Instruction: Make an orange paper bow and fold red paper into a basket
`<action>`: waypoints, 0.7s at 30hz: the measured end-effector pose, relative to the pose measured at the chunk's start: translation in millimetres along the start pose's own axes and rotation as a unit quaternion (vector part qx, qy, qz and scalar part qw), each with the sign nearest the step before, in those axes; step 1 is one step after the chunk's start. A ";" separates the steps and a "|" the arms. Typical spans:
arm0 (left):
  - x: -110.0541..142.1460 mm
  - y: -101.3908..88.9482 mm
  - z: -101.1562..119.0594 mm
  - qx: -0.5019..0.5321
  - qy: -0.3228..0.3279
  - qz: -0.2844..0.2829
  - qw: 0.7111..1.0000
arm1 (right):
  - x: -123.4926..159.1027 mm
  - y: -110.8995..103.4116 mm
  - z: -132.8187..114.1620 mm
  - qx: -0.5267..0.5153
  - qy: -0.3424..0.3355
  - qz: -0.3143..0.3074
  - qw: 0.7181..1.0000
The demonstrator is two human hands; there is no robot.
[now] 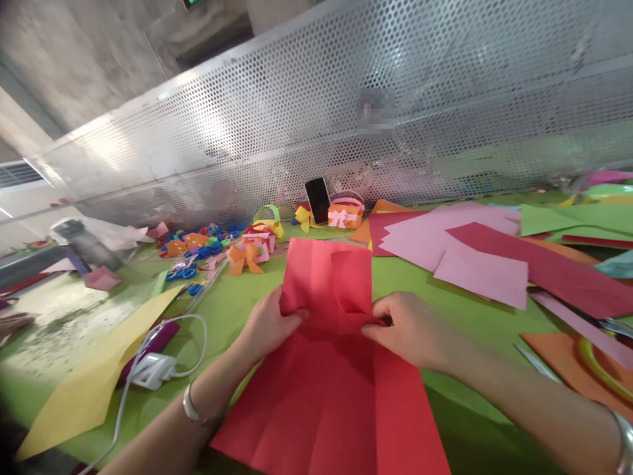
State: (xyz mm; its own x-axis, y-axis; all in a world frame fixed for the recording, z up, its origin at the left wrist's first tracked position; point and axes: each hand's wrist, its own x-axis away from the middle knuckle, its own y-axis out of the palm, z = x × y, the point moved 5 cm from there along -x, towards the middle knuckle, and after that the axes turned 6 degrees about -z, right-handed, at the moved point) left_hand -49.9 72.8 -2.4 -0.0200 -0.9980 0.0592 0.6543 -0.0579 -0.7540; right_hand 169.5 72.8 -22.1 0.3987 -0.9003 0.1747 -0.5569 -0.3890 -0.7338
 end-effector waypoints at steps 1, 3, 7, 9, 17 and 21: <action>0.8 -1.6 1.0 0.010 0.004 -0.019 1.000 | -1.2 -0.5 1.4 0.001 0.004 0.000 1.000; 2.2 -5.0 1.9 0.038 0.009 -0.065 0.997 | -3.7 -2.2 5.1 0.001 0.013 0.001 1.000; 2.3 -8.0 -2.1 0.082 0.002 -0.126 0.989 | -6.2 -2.6 10.2 -0.009 0.017 -0.017 1.000; 0.4 -6.6 -5.3 0.089 -0.003 -0.116 0.989 | -5.3 -0.2 10.9 -0.014 0.022 -0.034 0.999; 1.6 4.1 1.7 0.096 0.012 -0.108 0.989 | -2.2 8.2 7.5 -0.020 0.012 -0.079 0.997; 6.4 -0.1 1.9 0.156 0.004 -0.227 0.961 | -4.6 5.5 9.6 -0.012 0.000 -0.078 0.997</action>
State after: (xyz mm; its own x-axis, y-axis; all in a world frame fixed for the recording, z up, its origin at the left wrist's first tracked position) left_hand -48.6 66.5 -0.7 -0.3620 -0.8718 0.3300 0.7720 -0.4788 -0.4180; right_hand 171.6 76.7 -33.2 0.4820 -0.8285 0.2851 -0.5056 -0.5287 -0.6818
